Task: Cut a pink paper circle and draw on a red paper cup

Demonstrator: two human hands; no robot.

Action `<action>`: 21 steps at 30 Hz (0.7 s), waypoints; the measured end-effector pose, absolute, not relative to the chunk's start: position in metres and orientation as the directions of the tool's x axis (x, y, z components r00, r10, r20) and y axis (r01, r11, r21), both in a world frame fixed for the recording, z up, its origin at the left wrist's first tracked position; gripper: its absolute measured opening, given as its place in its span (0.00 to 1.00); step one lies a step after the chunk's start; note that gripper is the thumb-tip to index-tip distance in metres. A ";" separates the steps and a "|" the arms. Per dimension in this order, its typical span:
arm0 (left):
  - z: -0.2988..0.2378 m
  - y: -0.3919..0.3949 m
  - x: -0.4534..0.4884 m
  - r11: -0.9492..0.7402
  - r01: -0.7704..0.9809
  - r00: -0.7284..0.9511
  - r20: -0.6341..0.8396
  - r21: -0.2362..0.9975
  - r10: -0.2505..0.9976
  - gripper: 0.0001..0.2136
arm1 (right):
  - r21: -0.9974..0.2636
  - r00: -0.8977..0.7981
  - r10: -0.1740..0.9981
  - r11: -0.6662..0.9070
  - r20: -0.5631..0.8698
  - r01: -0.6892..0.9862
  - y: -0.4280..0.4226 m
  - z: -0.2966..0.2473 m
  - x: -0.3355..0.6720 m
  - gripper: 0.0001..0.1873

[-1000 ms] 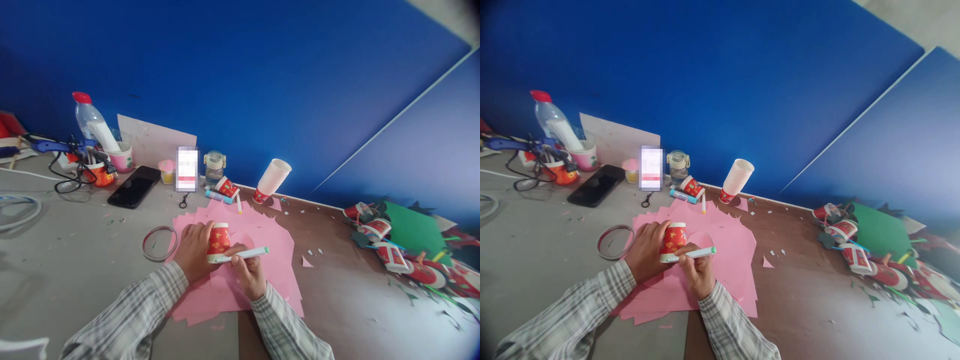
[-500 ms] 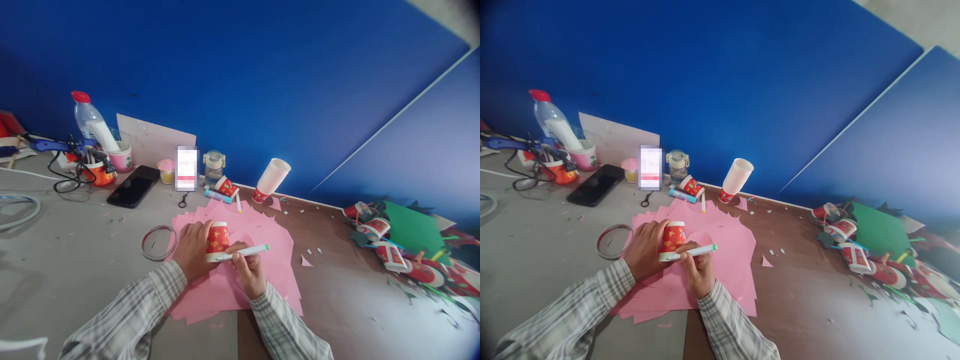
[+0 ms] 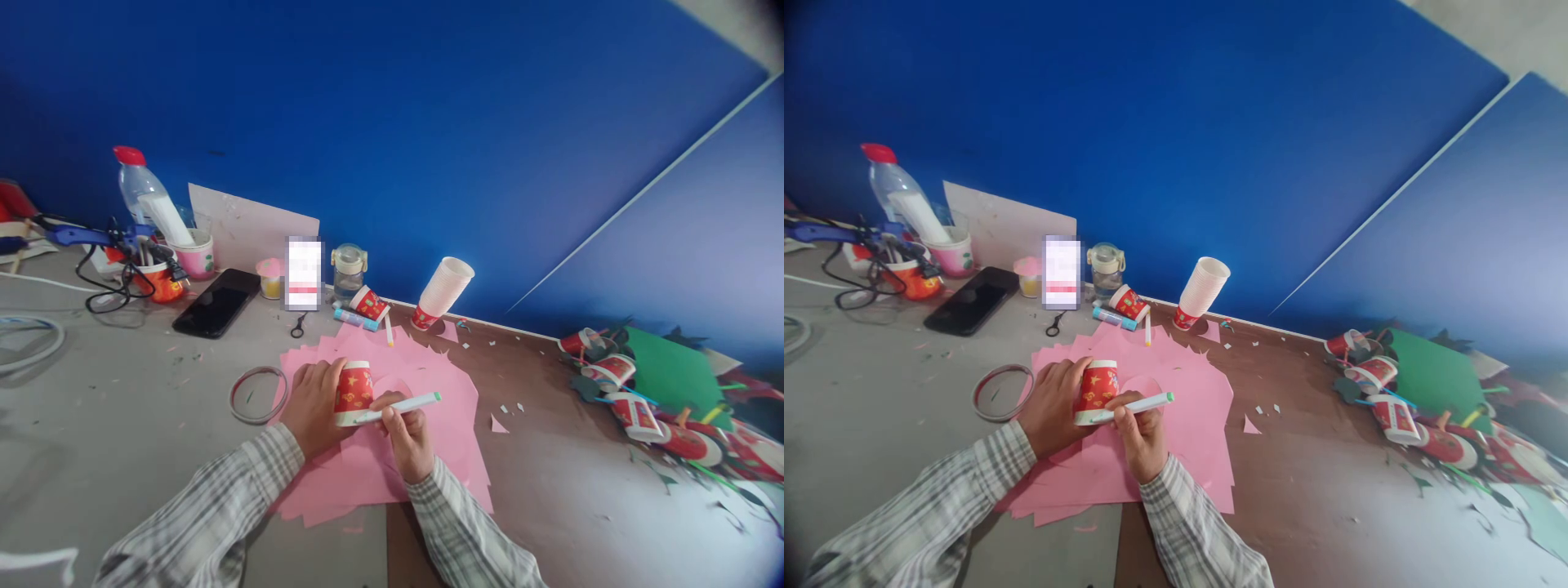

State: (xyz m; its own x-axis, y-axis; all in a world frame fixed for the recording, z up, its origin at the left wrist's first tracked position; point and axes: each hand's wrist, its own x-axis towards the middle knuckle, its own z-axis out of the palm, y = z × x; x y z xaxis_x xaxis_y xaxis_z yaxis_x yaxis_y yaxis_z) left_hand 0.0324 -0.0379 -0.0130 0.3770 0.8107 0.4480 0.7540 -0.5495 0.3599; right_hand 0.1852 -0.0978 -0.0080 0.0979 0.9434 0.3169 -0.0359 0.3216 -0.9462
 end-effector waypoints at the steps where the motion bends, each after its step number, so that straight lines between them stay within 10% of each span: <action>1: -0.013 -0.038 0.033 -0.548 0.753 0.376 0.445 0.365 0.813 0.38 | -0.946 0.091 0.944 0.322 0.318 -0.030 -0.098 -0.007 0.185 0.13; 21: -0.009 -0.039 0.034 -0.540 0.760 0.374 0.437 0.362 0.818 0.38 | -0.943 0.109 0.937 0.333 0.333 0.016 -0.099 -0.010 0.186 0.11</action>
